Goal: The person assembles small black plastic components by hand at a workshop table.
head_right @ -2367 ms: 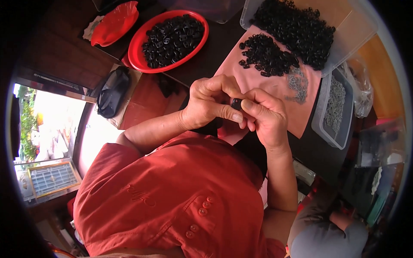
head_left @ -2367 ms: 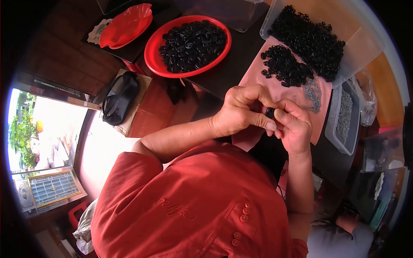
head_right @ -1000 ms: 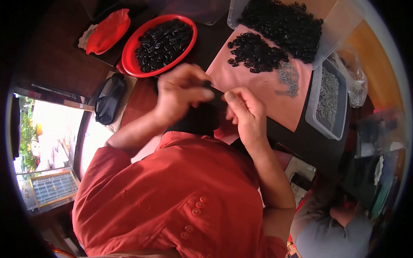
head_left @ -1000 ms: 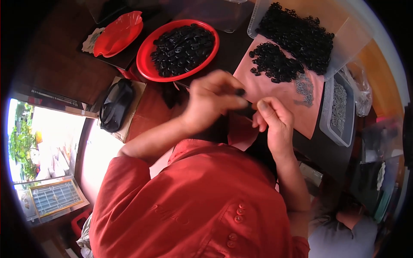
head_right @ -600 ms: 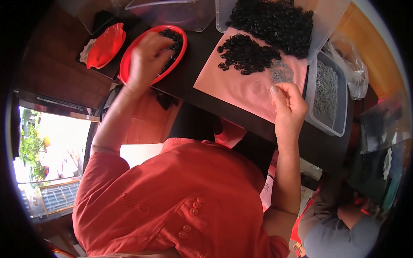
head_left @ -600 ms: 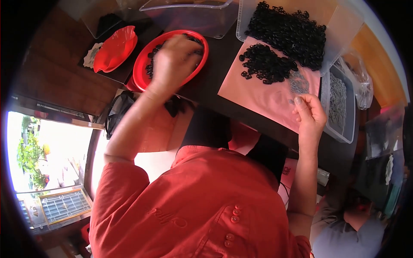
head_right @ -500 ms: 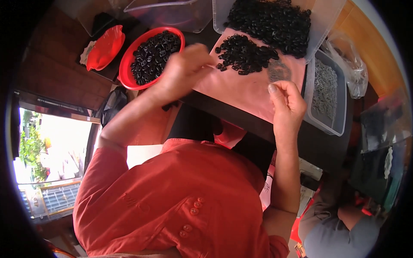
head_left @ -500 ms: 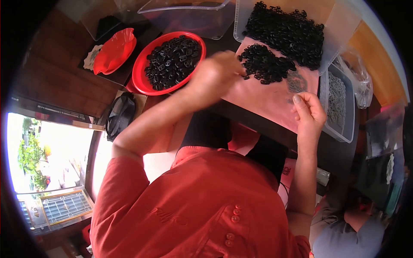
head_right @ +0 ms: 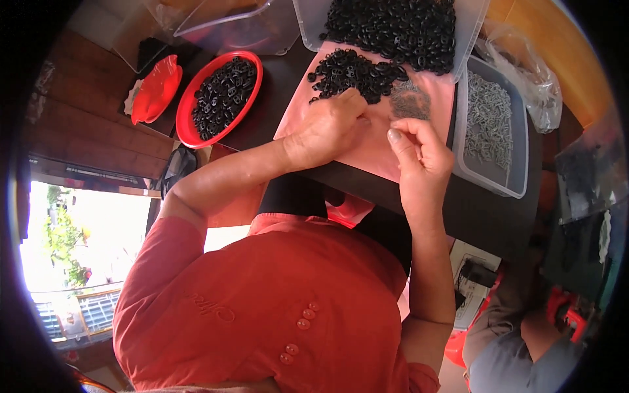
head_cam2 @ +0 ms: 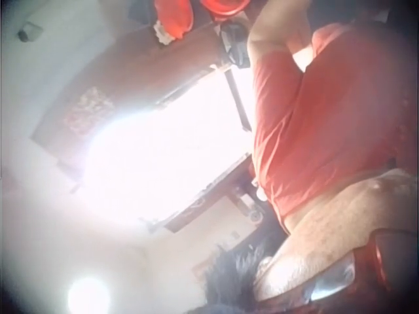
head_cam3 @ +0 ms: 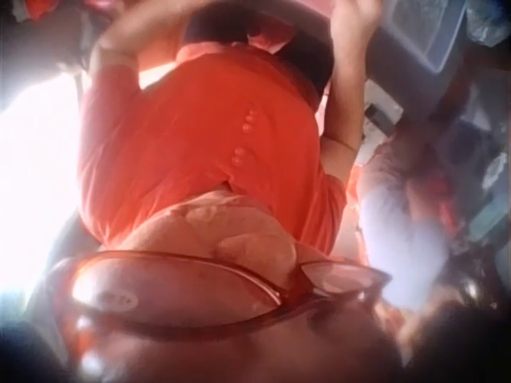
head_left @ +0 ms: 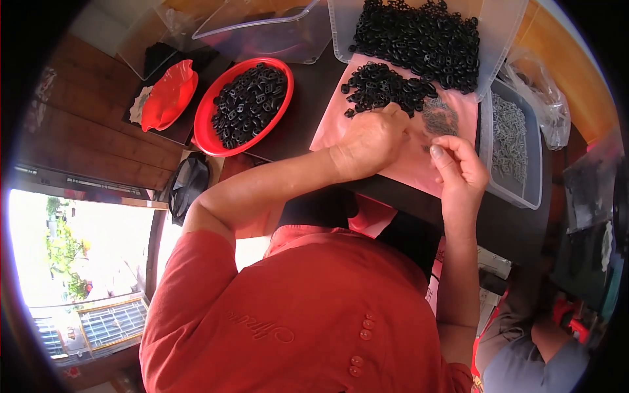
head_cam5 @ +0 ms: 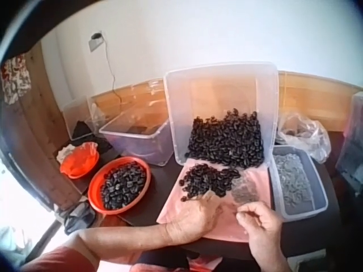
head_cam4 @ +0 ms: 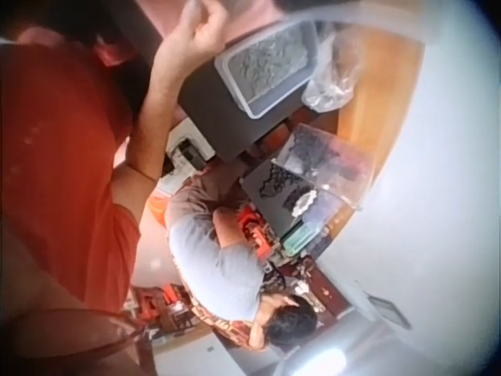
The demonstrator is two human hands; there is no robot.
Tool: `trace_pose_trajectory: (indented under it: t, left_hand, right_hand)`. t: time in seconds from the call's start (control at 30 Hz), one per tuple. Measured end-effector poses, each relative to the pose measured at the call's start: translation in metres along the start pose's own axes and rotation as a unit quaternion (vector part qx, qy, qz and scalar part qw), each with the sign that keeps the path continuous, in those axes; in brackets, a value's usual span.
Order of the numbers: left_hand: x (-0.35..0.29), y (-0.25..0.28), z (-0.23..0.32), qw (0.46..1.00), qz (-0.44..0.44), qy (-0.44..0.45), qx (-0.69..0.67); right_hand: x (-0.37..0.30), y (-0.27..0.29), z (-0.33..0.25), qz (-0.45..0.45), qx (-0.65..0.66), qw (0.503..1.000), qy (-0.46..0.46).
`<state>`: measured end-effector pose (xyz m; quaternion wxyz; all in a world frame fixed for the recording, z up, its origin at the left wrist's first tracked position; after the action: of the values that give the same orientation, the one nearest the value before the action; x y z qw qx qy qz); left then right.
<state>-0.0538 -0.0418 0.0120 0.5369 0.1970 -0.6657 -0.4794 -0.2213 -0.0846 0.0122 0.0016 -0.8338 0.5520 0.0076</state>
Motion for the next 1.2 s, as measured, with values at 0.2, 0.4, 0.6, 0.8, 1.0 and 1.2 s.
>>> trace_pose_trajectory:
  t: [0.2,0.4,0.6,0.8,1.0,1.2]
  left_hand:
    - [-0.018,0.022,0.019,0.627,0.040,0.406,-0.663]
    - [-0.035,0.031,0.022,0.559,0.085,0.419,-0.710]
    - [-0.035,0.034,-0.027,0.950,0.124,0.129,-0.257]
    - [-0.018,0.017,-0.049,0.998,0.049,-0.008,0.028]
    - [-0.015,0.008,-0.049,0.988,-0.015,-0.069,0.135]
    - [-0.026,0.025,-0.040,0.978,-0.021,0.013,-0.208]
  right_hand:
    - [-0.006,-0.019,0.008,-0.085,-0.011,0.994,0.073]
    - [-0.015,-0.033,0.003,-0.088,0.045,0.995,-0.027]
    - [-0.010,-0.034,0.008,-0.053,-0.058,0.995,0.059]
    - [-0.009,-0.034,0.011,-0.045,-0.060,0.993,0.087]
    - [-0.007,-0.029,0.013,-0.027,-0.034,0.998,0.049]
    - [-0.010,-0.024,0.013,-0.016,-0.002,1.000,0.014]
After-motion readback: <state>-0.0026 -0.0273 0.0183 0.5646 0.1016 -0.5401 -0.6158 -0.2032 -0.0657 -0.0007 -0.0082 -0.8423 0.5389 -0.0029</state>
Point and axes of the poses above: each hand's wrist, its own x-axis towards the middle knuckle, its own y-axis out of the back of the hand, z = x × y, the point moved 3 cm from there along x, towards the middle knuckle, and after that the axes turned 15 degrees about -y, right-handed, at the moved point
